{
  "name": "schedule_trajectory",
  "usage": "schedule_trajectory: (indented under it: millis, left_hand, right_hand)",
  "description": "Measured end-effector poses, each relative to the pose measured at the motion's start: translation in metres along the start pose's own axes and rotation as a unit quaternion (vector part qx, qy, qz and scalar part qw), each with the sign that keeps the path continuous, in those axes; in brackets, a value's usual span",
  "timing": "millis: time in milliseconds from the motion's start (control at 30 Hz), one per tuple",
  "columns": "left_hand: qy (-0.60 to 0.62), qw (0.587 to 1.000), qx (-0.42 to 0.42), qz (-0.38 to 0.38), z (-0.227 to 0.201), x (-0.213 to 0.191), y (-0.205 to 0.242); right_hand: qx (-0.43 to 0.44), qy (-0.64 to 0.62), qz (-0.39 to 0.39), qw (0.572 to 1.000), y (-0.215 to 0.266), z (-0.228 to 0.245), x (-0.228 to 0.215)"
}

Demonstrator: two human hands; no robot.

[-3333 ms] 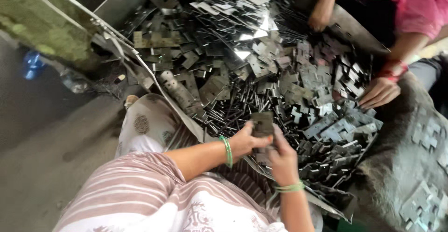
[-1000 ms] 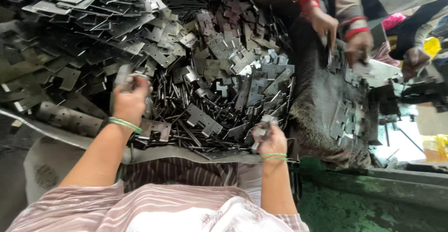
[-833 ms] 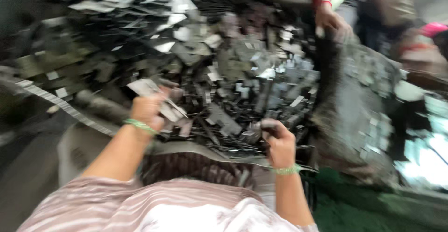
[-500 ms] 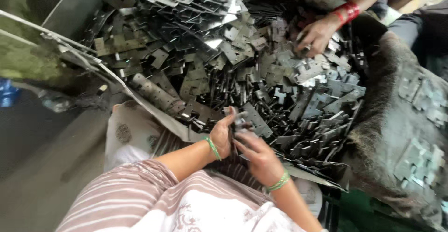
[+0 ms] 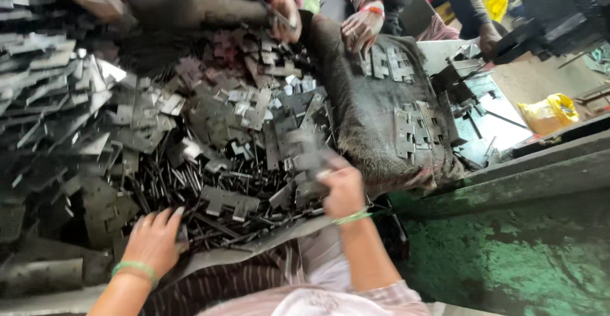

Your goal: The person sits on the floor and sorts through a large pile of small, flat metal parts. They pick up individual pieces, inspect them, and place them into a separate pile or container.

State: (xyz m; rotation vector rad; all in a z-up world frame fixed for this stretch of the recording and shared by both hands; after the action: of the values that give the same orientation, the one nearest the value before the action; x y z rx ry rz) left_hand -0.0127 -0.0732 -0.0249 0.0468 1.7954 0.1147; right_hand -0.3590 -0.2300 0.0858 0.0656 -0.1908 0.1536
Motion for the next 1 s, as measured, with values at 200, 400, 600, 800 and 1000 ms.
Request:
schedule_trajectory:
  millis: [200,400,600,800,1000]
  left_hand:
    - [-0.036,0.999,0.022,-0.009,0.023,0.032,0.006]
    - [0.029,0.994,-0.11,0.008,0.057,-0.002,0.008]
    - [0.652,0.698,-0.113,-0.273,0.128,-0.026,0.018]
    - [0.905,0.258,-0.029,-0.336,0.141,-0.062,0.036]
    - [0.904,0.384,0.009,-0.187,0.085,-0.097,0.019]
  right_hand:
    - [-0.314,0.68,-0.16,0.644,-0.098,0.085,-0.104]
    - [-0.339,0.742,-0.055,0.575,-0.093,0.063,-0.064]
    - [-0.237,0.667,0.312,0.633,-0.013,-0.072,0.063]
    - [-0.2,0.728,0.368,0.543,-0.022,-0.114,0.071]
    - [-0.238,0.475,0.367,0.764,-0.006,-0.043,0.117]
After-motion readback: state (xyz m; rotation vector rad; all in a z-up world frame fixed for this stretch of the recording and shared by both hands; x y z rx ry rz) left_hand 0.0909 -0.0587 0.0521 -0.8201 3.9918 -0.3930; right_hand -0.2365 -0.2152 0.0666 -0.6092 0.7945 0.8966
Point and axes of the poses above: each hand's wrist, its own y-axis away from the middle knuckle, its own x-axis out of the palm, z = x × y, the point moved 8 cm from there along -y, towards the middle knuckle, and after that the axes turned 1 degree about z, right-handed, at the moved point
